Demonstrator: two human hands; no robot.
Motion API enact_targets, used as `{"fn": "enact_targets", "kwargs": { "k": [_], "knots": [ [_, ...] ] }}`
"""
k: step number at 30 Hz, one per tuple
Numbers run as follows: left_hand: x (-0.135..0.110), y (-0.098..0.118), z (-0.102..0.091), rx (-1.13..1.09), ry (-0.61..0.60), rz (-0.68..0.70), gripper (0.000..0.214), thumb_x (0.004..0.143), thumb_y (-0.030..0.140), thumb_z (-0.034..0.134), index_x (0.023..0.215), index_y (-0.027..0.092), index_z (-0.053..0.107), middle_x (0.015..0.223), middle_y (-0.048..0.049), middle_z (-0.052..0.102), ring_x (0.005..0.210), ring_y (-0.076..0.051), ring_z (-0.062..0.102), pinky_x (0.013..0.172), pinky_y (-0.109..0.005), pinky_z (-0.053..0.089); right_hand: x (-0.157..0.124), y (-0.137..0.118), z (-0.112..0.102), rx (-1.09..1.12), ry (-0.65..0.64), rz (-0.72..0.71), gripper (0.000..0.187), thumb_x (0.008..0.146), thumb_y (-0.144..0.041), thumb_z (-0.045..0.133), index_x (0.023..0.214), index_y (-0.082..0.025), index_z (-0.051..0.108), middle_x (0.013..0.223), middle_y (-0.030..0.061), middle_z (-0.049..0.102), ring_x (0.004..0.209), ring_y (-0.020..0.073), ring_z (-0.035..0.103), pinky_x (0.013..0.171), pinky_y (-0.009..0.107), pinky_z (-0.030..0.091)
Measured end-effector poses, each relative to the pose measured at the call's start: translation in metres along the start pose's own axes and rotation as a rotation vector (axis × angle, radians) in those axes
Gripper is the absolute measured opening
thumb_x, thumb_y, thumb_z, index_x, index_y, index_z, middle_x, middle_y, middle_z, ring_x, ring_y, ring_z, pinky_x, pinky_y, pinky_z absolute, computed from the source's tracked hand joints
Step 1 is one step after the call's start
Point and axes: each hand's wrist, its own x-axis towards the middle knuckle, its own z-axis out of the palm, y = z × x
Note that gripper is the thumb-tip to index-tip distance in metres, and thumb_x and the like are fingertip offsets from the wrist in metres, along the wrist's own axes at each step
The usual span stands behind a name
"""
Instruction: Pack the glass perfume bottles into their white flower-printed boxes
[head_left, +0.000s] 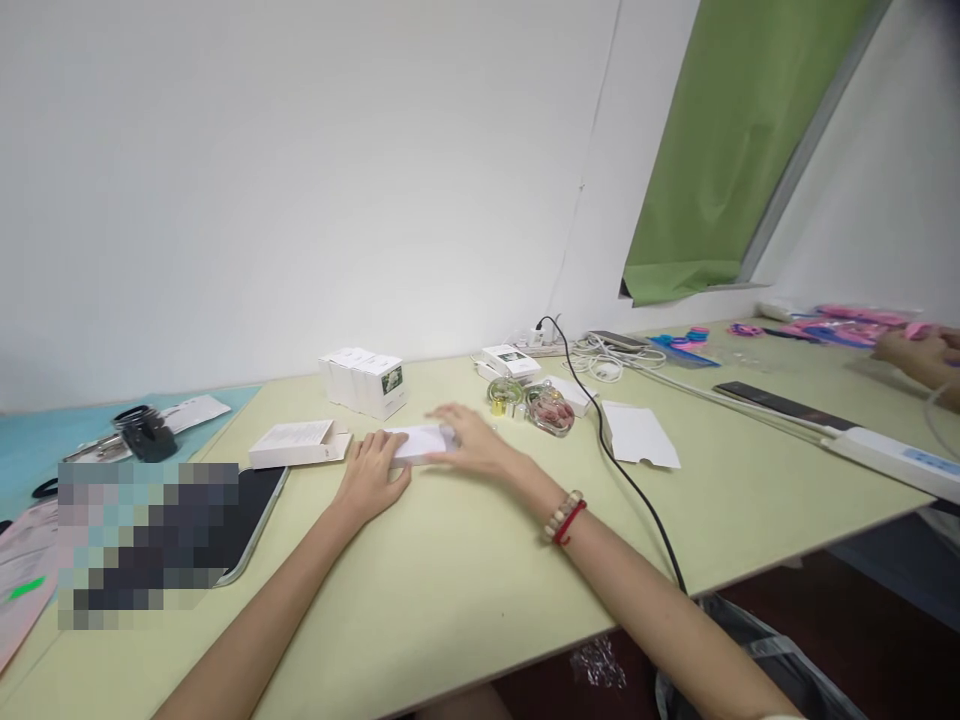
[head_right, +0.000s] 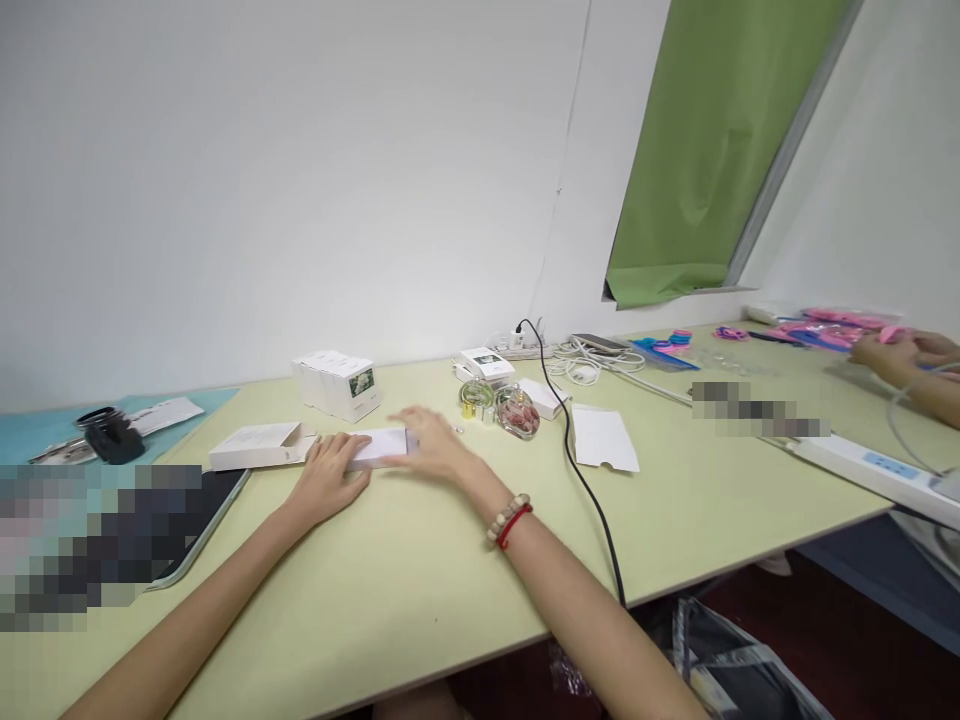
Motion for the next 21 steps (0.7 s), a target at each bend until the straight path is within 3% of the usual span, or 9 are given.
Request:
{"fn": "enact_targets", "kwargs": {
  "k": [1,3,7,10,14,18,21],
  "knots": [
    [0.001,0.000,-0.003,0.004,0.023,0.018,0.040,0.076,0.026,0.045,0.116,0.022,0.047,0.110,-0.0064,0.052,0.102,-0.022,0.047,0.091,-0.037,0.034,-0.001,-0.005,0.010,0.014,-0.117,0.006,0.067,0.069,-0.055,0.060,0.125,-0.023,0.043,0.125,0.0108,0.043,0.114,0.0256,0.042,0.096,0.040,0.034],
    [0.002,-0.005,-0.007,0.054,0.113,-0.003,0.045,0.072,0.019,0.045,0.117,0.020,0.045,0.117,-0.0078,0.049,0.110,-0.022,0.043,0.097,-0.036,0.029,-0.002,-0.011,0.023,0.035,-0.185,0.019,0.067,0.072,-0.054,0.058,0.128,-0.022,0.041,0.127,0.0126,0.041,0.114,0.0260,0.043,0.095,0.041,0.035],
    [0.000,-0.032,-0.002,0.271,0.337,-0.319,0.052,0.074,0.026,0.047,0.123,0.009,0.042,0.133,-0.0194,0.031,0.128,-0.034,0.021,0.102,-0.044,0.020,-0.001,-0.013,0.023,0.033,-0.151,-0.018,0.046,0.080,-0.030,0.054,0.123,-0.022,0.045,0.119,0.0079,0.051,0.103,0.0204,0.052,0.088,0.033,0.041],
    [-0.004,-0.047,0.008,0.344,0.227,-0.430,0.048,0.074,0.028,0.048,0.116,0.005,0.049,0.127,-0.0234,0.038,0.124,-0.038,0.027,0.100,-0.046,0.021,0.001,-0.016,0.019,-0.054,-0.110,0.001,0.056,0.075,-0.018,0.052,0.128,-0.026,0.038,0.115,0.0047,0.055,0.095,0.0202,0.056,0.080,0.030,0.043],
    [-0.004,-0.033,0.009,0.260,0.094,-0.271,0.035,0.076,0.025,0.042,0.107,0.016,0.055,0.120,-0.0136,0.048,0.110,-0.029,0.044,0.091,-0.041,0.032,0.002,-0.017,0.021,-0.090,-0.050,-0.035,0.063,0.072,-0.008,0.047,0.129,-0.029,0.035,0.113,0.0022,0.056,0.093,0.0181,0.055,0.078,0.029,0.042],
    [0.000,-0.015,0.006,0.184,0.191,-0.162,0.046,0.077,0.033,0.043,0.121,0.020,0.045,0.130,-0.0101,0.041,0.116,-0.026,0.040,0.094,-0.038,0.031,0.000,-0.012,0.024,-0.055,0.030,-0.063,0.063,0.068,-0.002,0.048,0.126,-0.025,0.040,0.111,0.0041,0.053,0.096,0.0166,0.052,0.086,0.032,0.038],
    [-0.001,-0.021,0.012,0.211,0.230,-0.317,0.057,0.074,0.046,0.047,0.124,0.017,0.044,0.133,-0.0131,0.037,0.125,-0.031,0.029,0.100,-0.043,0.021,-0.003,-0.006,0.026,0.040,0.057,-0.033,0.059,0.070,-0.004,0.052,0.125,-0.024,0.042,0.109,0.0042,0.051,0.086,0.0136,0.053,0.084,0.031,0.039]
  ]
}}
